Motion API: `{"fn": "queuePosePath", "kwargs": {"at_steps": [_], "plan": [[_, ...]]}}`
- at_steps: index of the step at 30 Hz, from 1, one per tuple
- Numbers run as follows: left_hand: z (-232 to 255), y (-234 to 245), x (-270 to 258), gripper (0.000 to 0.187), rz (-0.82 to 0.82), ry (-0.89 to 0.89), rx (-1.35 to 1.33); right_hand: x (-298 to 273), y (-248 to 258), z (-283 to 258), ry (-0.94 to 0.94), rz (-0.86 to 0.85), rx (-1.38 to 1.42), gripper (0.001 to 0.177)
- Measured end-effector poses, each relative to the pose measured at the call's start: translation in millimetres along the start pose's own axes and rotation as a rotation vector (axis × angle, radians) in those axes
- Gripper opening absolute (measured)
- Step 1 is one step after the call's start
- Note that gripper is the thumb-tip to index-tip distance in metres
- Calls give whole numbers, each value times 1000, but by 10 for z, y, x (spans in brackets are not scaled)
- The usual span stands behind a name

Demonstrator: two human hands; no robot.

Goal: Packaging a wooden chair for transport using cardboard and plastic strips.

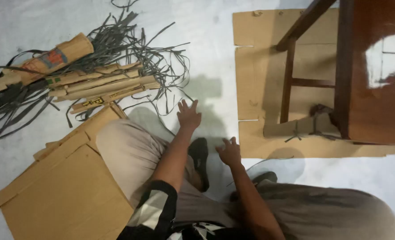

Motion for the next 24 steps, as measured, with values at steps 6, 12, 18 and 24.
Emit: {"fn": "queuePosePath", "kwargs": {"at_steps": [6, 12, 18, 24], "plan": [[36, -77, 89, 65, -99, 37, 26, 27, 9, 80, -10, -32, 51, 57], [78, -169, 77, 63, -22, 83, -47, 75, -84, 257, -92, -91, -7, 61], [455, -201, -248, 45, 121, -78, -310, 138, -286, 482, -176, -79, 71, 62], [485, -103, -214, 45, 189, -121, -330, 98, -154, 465, -202, -54, 152, 59]]}}
Point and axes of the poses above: each hand's wrist, its own x-axis towards the middle knuckle, its own y-axis out of the back of the hand, z = x × y, the point moved 10 cm from there along x, towards the middle knuckle, and after that the axes turned 14 degrees about z, right-handed, at the moved point
